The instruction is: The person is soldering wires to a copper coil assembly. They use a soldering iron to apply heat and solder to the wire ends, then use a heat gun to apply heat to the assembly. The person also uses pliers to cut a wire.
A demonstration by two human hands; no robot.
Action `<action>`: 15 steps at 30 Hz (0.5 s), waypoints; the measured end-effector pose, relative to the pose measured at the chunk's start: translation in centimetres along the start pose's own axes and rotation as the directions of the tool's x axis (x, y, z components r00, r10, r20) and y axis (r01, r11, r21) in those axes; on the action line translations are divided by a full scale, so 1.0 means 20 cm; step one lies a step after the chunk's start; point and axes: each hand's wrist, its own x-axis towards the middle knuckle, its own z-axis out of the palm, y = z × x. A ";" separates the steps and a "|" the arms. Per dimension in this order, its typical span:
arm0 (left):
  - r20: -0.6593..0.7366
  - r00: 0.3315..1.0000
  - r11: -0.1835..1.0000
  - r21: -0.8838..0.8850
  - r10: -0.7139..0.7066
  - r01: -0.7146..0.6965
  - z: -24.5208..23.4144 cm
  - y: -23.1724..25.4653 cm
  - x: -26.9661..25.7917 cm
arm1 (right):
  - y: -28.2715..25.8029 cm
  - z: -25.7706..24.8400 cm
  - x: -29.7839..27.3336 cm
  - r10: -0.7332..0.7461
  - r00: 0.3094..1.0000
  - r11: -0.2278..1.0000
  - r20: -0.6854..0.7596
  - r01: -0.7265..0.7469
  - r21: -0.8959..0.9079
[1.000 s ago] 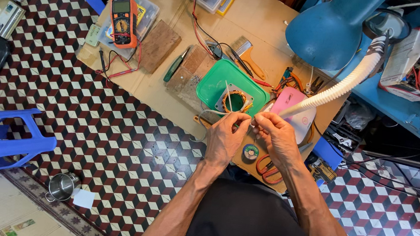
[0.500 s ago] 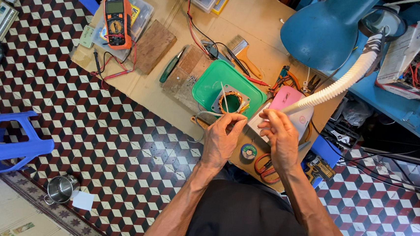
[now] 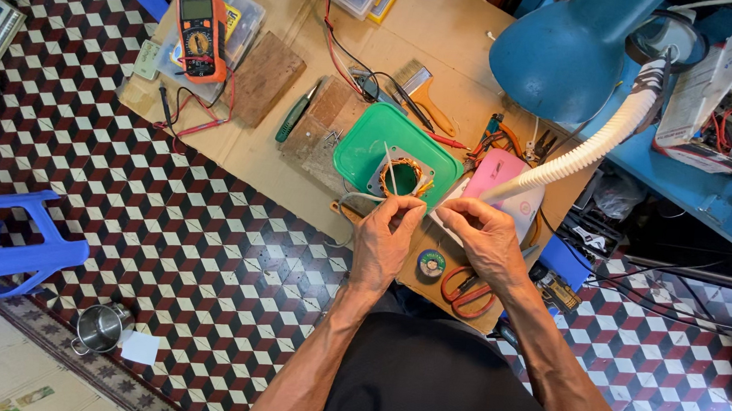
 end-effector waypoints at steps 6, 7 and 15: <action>-0.025 0.999 0.999 0.023 0.039 -0.039 0.01 -0.03 0.00 | 0.03 -0.03 0.02 0.045 0.999 0.992 -0.026 -0.041 0.118; -0.030 0.999 0.999 0.028 0.045 -0.044 0.00 -0.03 0.00 | 0.03 -0.03 0.03 0.070 0.997 0.988 -0.028 -0.066 0.142; -0.027 0.999 0.999 0.042 0.037 -0.035 0.00 -0.05 -0.01 | 0.07 -0.03 0.05 0.125 0.991 0.926 0.039 -0.131 0.353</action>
